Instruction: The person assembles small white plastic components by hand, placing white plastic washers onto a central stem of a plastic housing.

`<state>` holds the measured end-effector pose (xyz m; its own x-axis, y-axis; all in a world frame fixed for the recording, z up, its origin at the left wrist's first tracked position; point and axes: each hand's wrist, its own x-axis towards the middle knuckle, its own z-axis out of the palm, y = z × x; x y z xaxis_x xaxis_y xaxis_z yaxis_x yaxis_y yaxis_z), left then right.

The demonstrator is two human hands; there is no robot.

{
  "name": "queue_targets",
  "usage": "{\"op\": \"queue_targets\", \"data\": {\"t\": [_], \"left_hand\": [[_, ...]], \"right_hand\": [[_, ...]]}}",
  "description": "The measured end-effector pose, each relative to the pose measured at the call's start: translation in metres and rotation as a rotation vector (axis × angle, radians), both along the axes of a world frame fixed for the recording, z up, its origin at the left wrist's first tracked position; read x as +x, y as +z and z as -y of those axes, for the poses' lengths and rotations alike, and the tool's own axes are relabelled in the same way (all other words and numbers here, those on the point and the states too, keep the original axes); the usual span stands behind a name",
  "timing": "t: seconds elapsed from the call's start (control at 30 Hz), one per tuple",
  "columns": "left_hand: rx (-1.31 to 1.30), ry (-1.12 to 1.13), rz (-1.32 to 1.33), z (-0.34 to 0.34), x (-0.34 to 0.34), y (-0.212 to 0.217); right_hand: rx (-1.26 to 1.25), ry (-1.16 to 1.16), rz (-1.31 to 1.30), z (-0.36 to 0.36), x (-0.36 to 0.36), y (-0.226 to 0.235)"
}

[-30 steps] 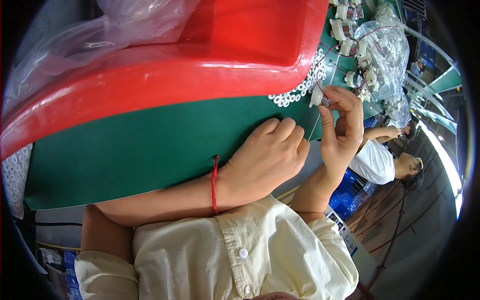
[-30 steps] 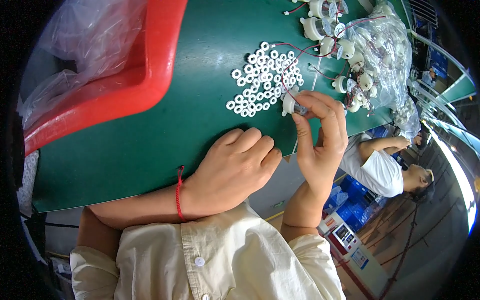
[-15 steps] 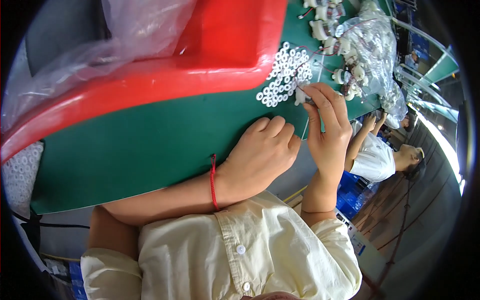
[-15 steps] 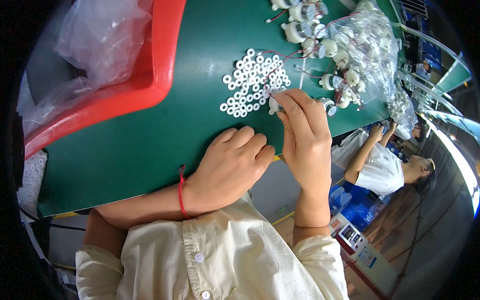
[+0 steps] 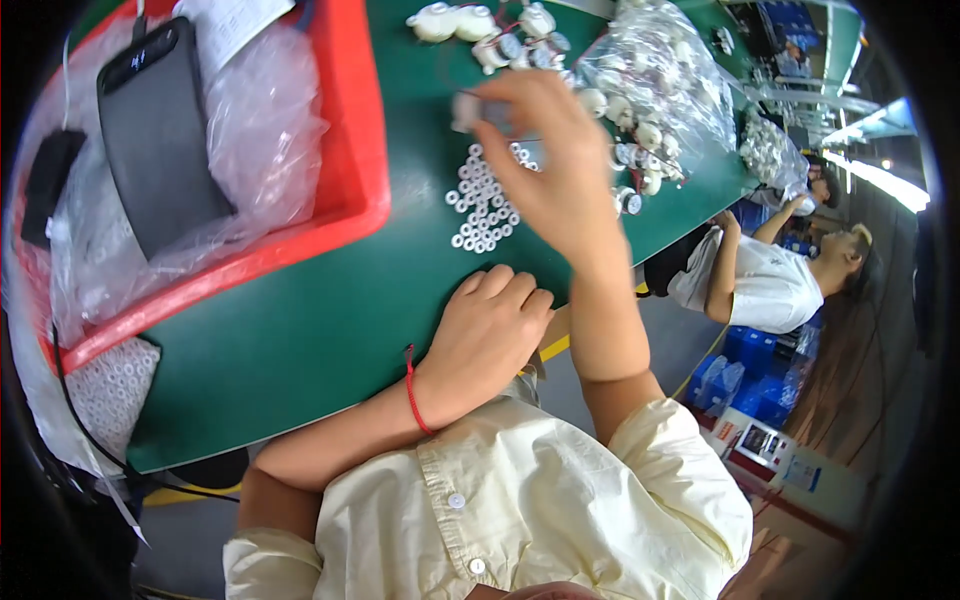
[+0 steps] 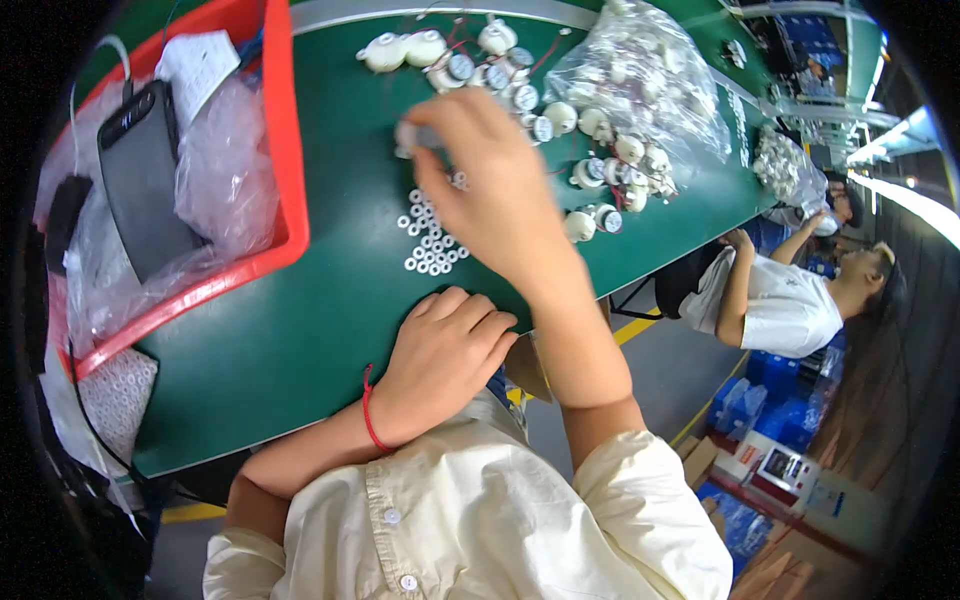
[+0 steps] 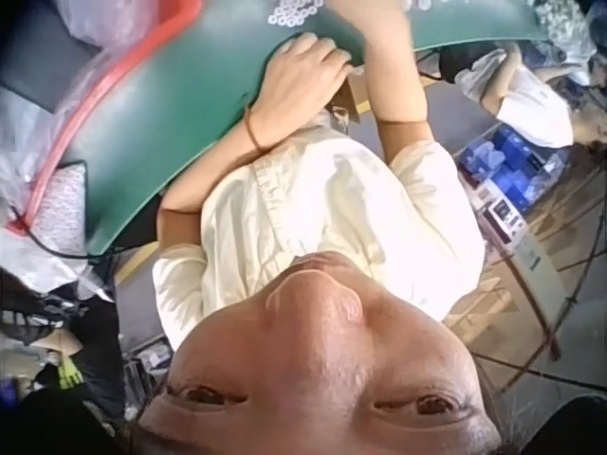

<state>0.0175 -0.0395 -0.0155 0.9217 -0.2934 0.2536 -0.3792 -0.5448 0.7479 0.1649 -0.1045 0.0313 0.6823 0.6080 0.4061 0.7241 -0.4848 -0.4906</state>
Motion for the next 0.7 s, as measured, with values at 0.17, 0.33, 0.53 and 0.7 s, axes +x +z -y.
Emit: {"op": "queue_targets", "data": {"t": [0.17,0.33,0.53,0.7], "left_hand": [[-0.077,0.05,-0.01,0.003,0.003,0.006],[-0.073,0.07,-0.015,0.002,0.001,0.009],[-0.027,0.062,-0.038,0.002,0.003,0.01],[-0.117,0.099,-0.092,0.003,0.006,0.014]], "right_hand": [[-0.008,-0.034,0.098,-0.011,0.012,-0.022],[0.008,-0.387,0.042,0.058,-0.027,0.013],[-0.154,-0.7,-0.159,0.108,-0.056,-0.004],[0.012,-0.535,-0.191,0.111,-0.069,-0.015]]}}
